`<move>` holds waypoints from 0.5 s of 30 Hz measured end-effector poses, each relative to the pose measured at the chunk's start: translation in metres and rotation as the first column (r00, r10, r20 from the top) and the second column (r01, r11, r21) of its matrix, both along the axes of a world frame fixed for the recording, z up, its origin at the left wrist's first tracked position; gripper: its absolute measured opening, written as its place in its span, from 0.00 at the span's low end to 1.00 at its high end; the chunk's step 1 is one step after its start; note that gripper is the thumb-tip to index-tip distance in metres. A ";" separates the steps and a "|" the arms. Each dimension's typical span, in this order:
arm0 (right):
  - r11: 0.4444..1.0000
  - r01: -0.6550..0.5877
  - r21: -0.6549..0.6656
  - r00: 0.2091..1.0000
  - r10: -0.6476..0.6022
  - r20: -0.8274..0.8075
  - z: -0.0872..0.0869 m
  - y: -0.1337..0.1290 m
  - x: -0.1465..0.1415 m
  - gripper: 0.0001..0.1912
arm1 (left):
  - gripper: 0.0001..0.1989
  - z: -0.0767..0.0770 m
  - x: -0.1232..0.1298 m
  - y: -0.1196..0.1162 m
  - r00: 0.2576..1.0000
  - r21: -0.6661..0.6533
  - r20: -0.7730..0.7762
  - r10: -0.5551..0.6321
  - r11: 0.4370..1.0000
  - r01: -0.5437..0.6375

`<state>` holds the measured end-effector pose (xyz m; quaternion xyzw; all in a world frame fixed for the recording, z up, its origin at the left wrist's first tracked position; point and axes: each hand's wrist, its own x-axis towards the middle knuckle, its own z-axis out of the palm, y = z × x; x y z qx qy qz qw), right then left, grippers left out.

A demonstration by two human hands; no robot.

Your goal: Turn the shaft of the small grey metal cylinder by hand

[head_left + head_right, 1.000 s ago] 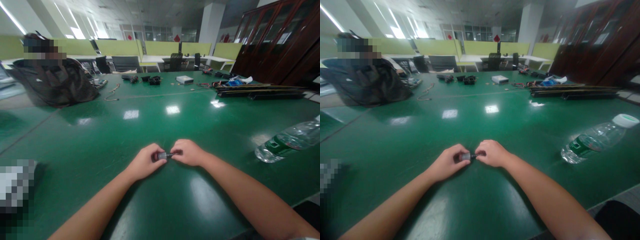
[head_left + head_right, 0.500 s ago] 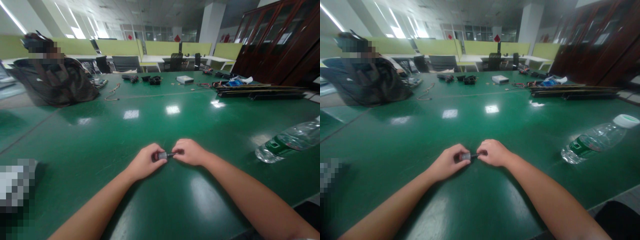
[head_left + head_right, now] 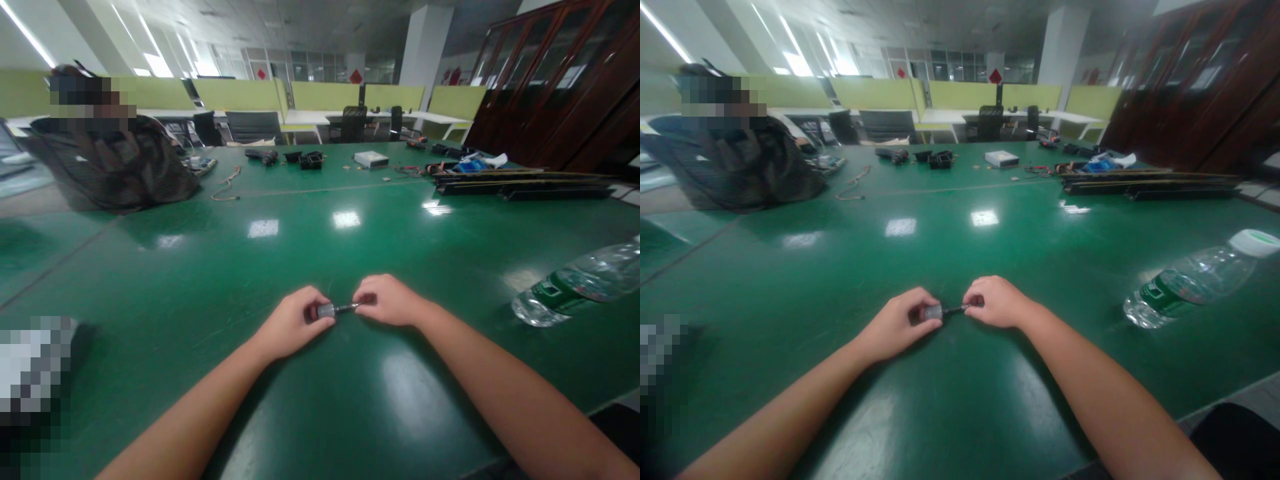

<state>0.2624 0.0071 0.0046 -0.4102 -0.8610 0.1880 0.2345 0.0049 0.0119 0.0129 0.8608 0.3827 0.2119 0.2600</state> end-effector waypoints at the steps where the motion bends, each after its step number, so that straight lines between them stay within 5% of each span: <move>1: 1.000 0.005 -0.020 1.000 -0.006 -0.002 0.000 0.001 0.004 0.05 | 0.10 0.000 0.000 0.000 1.000 -0.001 0.003 0.002 1.000 -0.002; 9: 0.979 0.098 -0.179 0.989 -0.116 -0.088 -0.003 0.010 0.028 0.06 | 0.10 0.000 0.000 0.000 1.000 -0.005 0.007 0.004 1.000 -0.004; 15: 0.994 0.018 -0.105 0.997 -0.026 -0.076 -0.002 0.003 -0.001 0.07 | 0.10 -0.003 0.000 0.002 1.000 0.000 -0.003 0.013 1.000 -0.013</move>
